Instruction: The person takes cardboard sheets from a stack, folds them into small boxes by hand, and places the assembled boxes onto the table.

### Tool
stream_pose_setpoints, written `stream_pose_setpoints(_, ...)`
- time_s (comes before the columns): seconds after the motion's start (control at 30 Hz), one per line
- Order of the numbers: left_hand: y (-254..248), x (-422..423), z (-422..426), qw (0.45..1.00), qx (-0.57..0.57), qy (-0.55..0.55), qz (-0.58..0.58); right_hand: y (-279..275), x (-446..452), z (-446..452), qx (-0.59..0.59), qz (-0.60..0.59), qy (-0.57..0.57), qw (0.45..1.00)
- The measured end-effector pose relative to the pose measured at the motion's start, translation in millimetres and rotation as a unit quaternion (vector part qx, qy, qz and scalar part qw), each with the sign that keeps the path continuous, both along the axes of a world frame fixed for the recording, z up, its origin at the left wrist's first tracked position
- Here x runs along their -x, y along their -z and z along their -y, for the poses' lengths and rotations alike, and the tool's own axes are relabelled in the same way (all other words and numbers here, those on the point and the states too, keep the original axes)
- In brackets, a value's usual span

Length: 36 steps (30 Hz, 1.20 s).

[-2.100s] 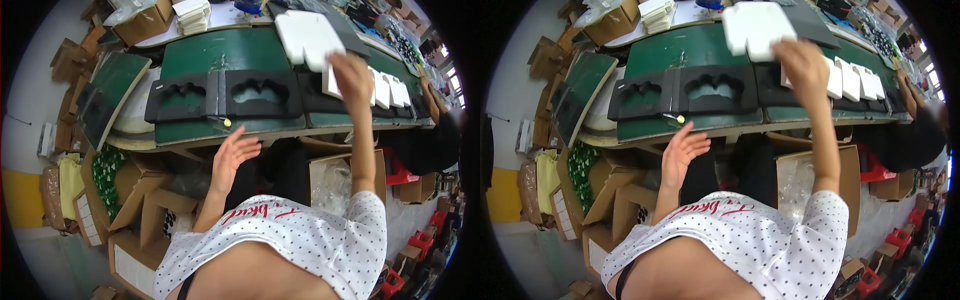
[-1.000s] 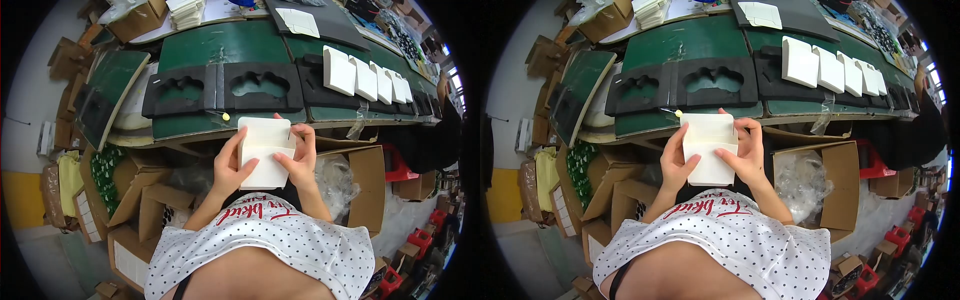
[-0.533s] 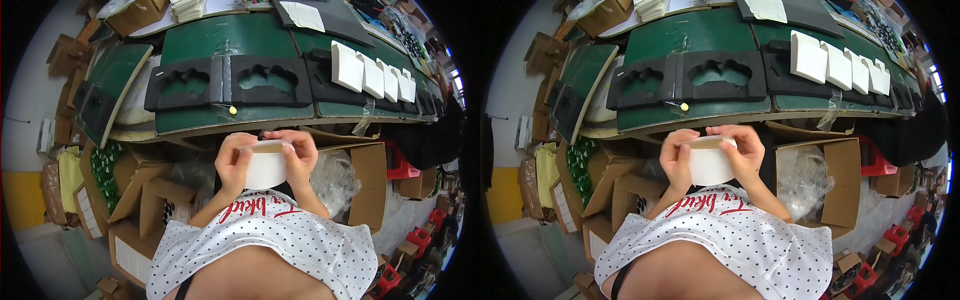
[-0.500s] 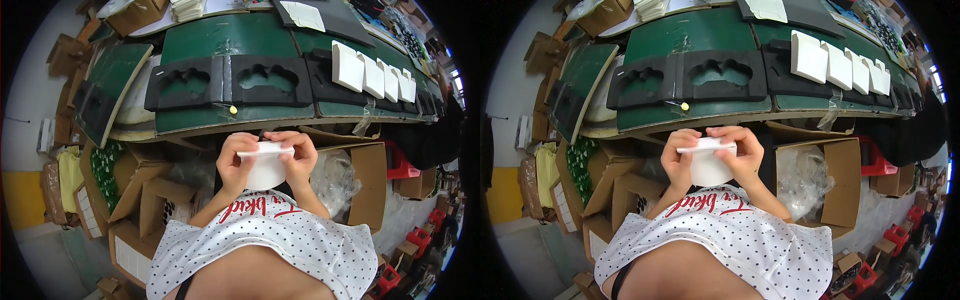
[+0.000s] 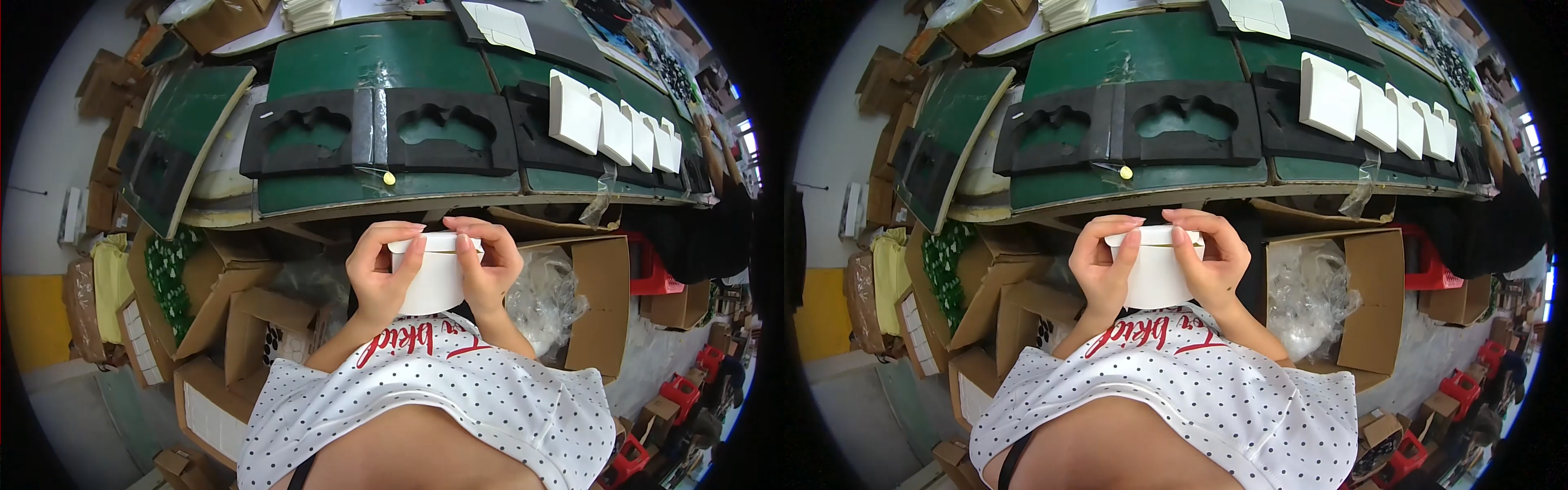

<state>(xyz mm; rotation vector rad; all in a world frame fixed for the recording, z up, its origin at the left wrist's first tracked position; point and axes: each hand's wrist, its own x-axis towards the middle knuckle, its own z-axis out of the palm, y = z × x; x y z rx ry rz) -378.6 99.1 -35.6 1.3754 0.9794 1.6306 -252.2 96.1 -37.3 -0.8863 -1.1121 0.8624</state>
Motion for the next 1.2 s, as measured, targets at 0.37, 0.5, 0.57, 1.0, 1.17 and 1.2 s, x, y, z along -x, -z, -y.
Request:
stream_pose_setpoints(0.37, -23.3, 14.2, 1.3, 0.981, 0.17, 0.045, 0.083, 0.4, 5.4, 3.2, -0.03, -0.006, -0.005, 1.0)
stream_pose_setpoints(0.5, -10.0, 27.2, -2.0, 0.993, -0.018, 0.105, -0.049, 0.8, 5.2, 1.2, -0.062, -0.008, 0.001, 0.998)
stream_pose_setpoints(0.57, -14.1, 24.7, 1.1, 0.99, -0.042, 0.101, -0.091, -1.2, 4.9, 2.4, -0.074, -0.01, 0.001, 0.997)
stream_pose_setpoints(1.0, -14.3, 39.2, -9.0, 0.972, -0.111, 0.17, -0.117, -10.9, 0.2, 6.7, -0.009, -0.022, -0.097, 0.995)
stream_pose_setpoints(1.17, -11.3, 36.1, -3.9, 0.989, -0.047, 0.129, -0.053, -4.6, -1.1, 2.0, -0.134, 0.037, -0.097, 0.986)
stream_pose_setpoints(1.2, -9.4, 37.7, -4.7, 0.99, -0.051, 0.116, -0.069, -1.7, -1.8, -0.5, -0.16, 0.051, -0.104, 0.98)
